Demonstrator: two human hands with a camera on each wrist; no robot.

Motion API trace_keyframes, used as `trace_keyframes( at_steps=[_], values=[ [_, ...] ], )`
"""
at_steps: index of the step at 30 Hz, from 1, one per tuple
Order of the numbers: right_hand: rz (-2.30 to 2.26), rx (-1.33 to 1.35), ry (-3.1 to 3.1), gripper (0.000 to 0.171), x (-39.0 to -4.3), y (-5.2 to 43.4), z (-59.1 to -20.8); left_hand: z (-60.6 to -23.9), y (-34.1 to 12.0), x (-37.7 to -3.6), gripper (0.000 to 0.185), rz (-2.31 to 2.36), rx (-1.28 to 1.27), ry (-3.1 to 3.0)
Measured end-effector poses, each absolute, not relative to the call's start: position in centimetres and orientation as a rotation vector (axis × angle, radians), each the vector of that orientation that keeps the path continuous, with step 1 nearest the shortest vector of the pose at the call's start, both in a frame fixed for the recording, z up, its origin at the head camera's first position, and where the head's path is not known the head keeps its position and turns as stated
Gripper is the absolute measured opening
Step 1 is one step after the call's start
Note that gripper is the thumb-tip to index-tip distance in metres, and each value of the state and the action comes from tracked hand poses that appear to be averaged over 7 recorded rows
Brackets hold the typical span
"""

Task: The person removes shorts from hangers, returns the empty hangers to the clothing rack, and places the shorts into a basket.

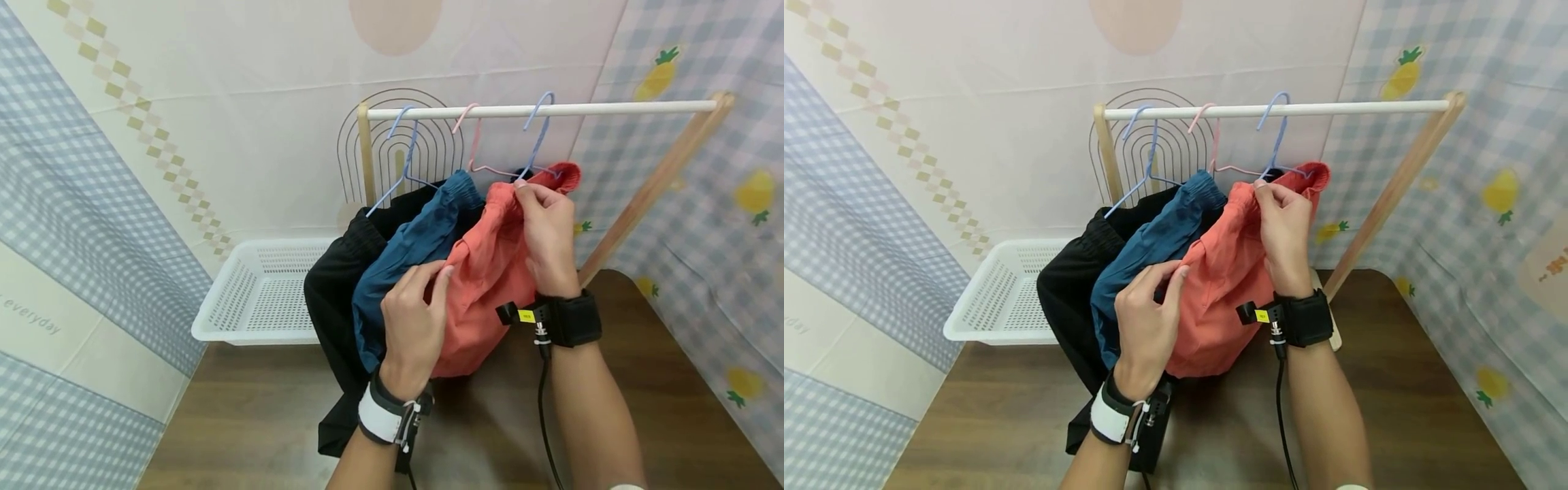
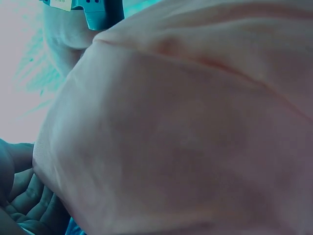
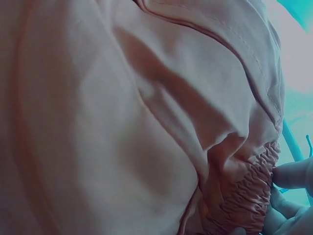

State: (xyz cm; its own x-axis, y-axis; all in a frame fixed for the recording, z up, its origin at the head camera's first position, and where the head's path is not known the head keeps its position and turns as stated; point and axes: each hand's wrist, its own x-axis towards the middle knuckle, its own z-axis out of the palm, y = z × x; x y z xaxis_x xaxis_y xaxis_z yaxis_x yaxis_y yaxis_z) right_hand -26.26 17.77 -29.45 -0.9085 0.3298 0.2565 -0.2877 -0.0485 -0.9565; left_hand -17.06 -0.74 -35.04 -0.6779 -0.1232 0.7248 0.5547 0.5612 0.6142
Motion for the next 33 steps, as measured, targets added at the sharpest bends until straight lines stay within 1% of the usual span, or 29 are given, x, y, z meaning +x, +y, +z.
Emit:
trace_keyframes(
  at_steps=[11, 33],
  values=[
    [1.991, -0.013, -1.794, 0.029, -27.0, 18.0, -29.1, -35.0, -0.3, -17.7, 0.023, -1.138, -0.373, -2.039],
    [1.947, 0.018, -1.751, 0.027, -28.5, 18.6, -28.4, -33.8, 0.3, -19.2, 0.025, -1.177, -0.402, -2.003]
  ],
)
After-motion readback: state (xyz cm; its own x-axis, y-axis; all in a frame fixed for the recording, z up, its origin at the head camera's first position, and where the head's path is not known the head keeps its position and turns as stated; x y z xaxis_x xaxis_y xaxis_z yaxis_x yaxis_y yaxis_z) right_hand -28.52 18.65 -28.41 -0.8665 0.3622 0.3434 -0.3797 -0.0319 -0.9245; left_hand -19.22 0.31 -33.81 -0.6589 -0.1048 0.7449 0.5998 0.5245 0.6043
